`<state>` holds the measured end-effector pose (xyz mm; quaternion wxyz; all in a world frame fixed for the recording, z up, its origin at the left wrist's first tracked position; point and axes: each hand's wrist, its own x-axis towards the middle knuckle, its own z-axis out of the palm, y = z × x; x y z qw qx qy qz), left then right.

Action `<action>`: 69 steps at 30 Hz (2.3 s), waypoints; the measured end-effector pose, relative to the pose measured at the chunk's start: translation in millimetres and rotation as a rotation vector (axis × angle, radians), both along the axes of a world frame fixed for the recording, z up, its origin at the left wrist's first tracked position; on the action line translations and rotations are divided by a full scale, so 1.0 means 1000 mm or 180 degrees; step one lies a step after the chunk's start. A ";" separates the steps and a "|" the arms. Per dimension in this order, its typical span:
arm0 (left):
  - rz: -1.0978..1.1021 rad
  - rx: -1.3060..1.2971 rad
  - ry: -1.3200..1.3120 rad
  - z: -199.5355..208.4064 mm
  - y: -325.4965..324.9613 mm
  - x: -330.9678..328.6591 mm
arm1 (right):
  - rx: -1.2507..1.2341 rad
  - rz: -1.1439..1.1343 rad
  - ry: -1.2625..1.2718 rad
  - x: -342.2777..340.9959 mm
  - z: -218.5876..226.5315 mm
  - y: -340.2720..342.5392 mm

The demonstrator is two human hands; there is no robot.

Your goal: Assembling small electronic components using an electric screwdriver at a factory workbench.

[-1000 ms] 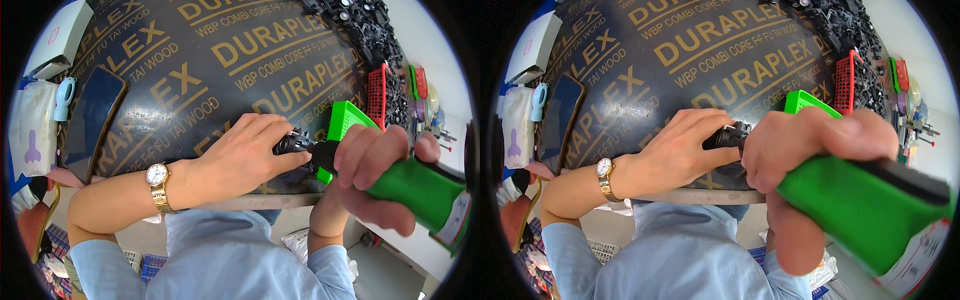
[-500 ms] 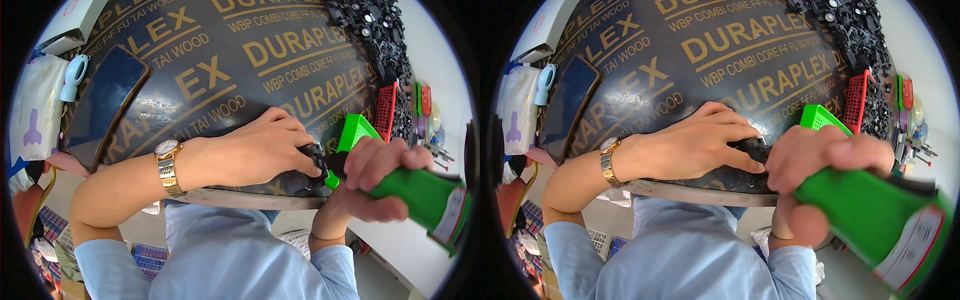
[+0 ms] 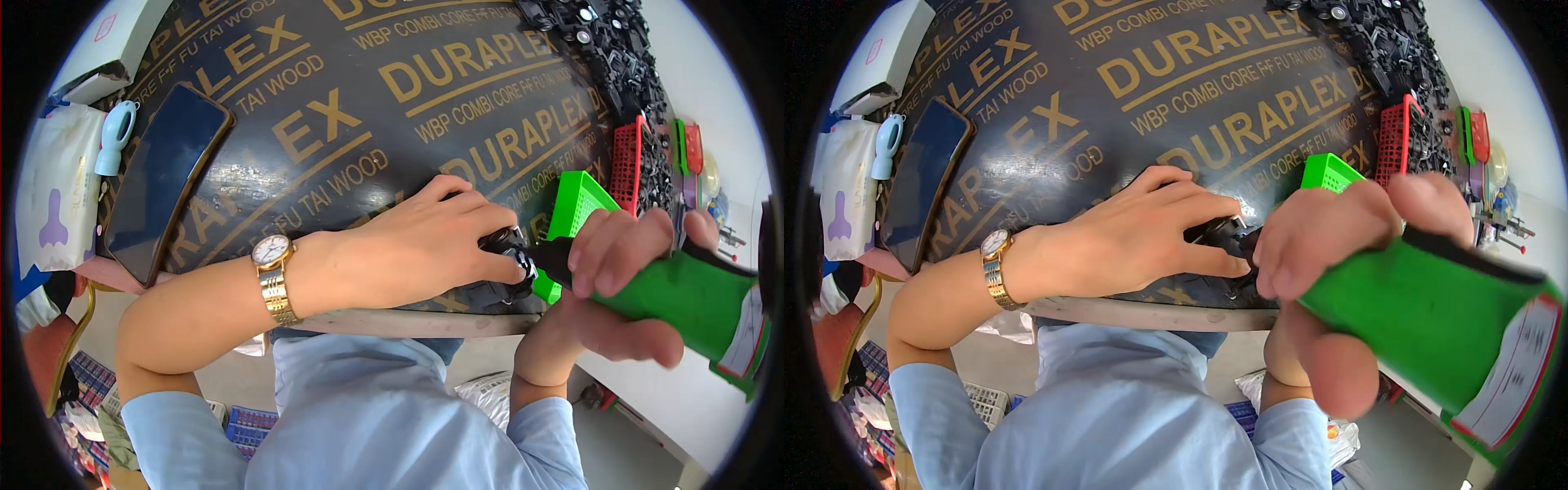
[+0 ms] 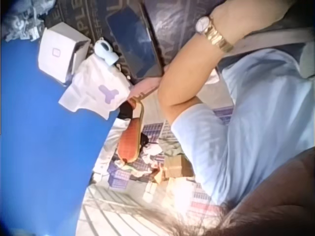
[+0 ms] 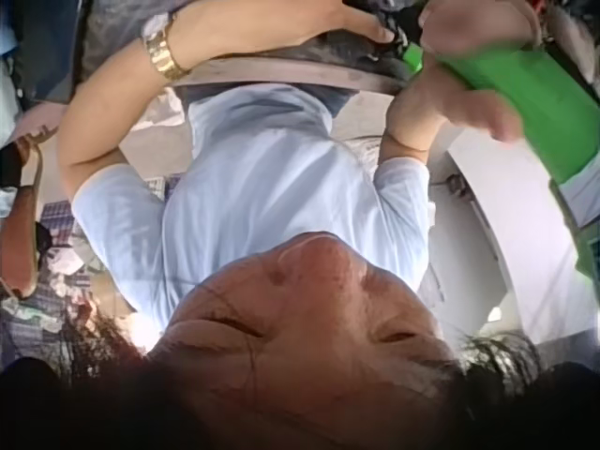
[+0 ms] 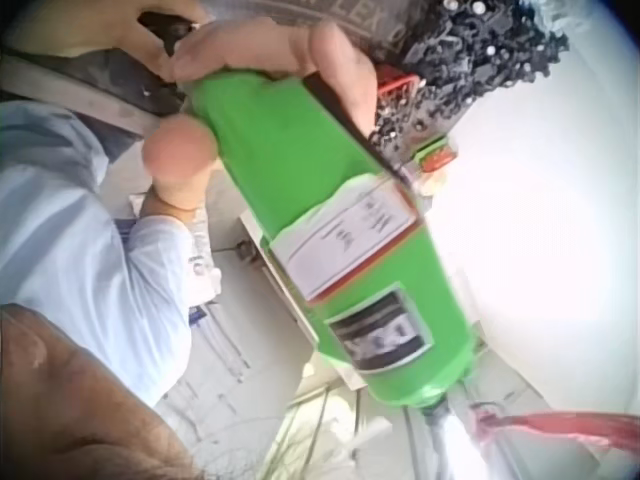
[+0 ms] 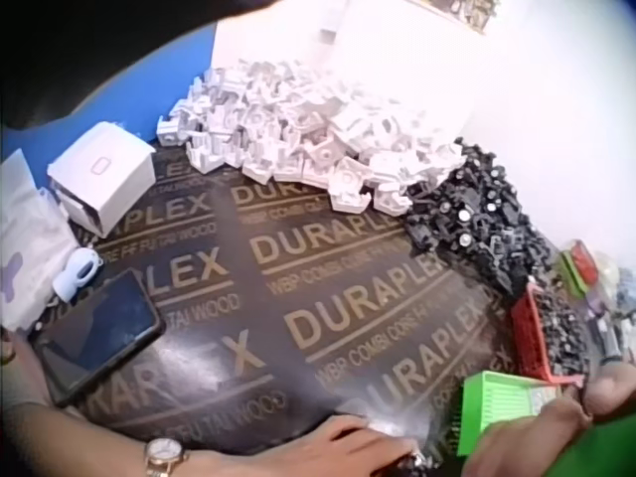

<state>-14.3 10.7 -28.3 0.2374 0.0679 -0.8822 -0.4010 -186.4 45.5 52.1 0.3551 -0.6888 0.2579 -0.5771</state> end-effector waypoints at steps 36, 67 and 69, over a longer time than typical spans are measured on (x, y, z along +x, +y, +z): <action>0.0761 -0.0645 -0.0284 0.015 0.009 -0.010 | -0.0423 -0.1184 -0.0356 -0.099 -0.013 0.073; 0.0881 -0.0642 -0.0033 0.003 0.014 -0.002 | -0.0152 -0.0099 -0.0744 -0.006 0.019 0.039; 0.0902 -0.0644 -0.0020 0.005 0.014 -0.002 | -0.0228 -0.0066 -0.0799 -0.004 0.015 0.034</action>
